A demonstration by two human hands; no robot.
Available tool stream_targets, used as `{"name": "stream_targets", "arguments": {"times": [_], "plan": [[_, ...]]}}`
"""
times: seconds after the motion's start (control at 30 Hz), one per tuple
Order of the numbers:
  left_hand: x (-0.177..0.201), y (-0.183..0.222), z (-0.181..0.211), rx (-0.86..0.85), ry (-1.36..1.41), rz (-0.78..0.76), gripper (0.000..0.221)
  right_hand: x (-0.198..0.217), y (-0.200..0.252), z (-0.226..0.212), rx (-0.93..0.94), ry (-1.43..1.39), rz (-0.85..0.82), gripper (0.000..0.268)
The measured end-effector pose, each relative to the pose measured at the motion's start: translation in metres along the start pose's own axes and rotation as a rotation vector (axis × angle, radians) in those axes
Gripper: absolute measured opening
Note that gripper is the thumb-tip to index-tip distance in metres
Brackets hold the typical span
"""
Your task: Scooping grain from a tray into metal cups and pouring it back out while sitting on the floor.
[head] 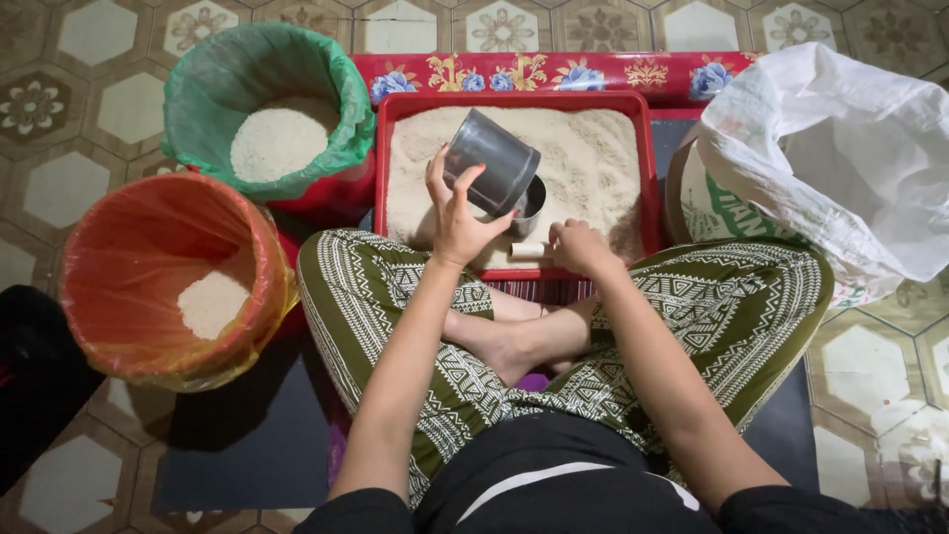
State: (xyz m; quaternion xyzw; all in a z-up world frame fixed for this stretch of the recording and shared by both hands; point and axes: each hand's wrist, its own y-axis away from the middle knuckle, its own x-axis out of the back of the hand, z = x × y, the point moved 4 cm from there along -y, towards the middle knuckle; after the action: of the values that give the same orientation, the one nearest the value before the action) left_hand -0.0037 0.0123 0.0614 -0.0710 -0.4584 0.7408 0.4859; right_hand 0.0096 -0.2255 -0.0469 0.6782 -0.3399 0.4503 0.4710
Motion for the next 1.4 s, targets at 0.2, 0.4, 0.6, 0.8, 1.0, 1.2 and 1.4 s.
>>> {"name": "stream_targets", "arguments": {"times": [0.2,0.4,0.6,0.8,1.0,1.2,1.4], "plan": [[0.003,0.002,-0.017,0.115,0.059,0.13,0.088,-0.03,-0.025,0.003,-0.001,0.054,-0.027,0.021],[0.042,-0.009,-0.012,0.442,-0.023,0.216,0.101,0.009,-0.005,-0.001,0.005,0.012,-0.049,0.028],[0.024,0.015,-0.056,0.583,-0.275,0.029,0.086,0.063,0.008,0.006,0.011,-0.22,0.17,0.024],[0.015,0.012,-0.05,0.742,-0.449,-0.281,0.085,0.057,-0.016,0.002,0.038,-0.187,0.556,0.039],[0.022,0.002,-0.025,0.735,-0.423,-0.317,0.083,0.06,-0.034,-0.016,0.081,-0.023,0.83,0.038],[0.006,0.014,-0.041,0.439,-0.497,-0.131,0.061,0.082,-0.041,-0.04,0.152,0.133,0.868,0.031],[-0.023,0.028,-0.054,0.321,-0.128,-0.121,0.022,0.069,-0.042,-0.048,0.355,0.16,0.644,0.041]]}}
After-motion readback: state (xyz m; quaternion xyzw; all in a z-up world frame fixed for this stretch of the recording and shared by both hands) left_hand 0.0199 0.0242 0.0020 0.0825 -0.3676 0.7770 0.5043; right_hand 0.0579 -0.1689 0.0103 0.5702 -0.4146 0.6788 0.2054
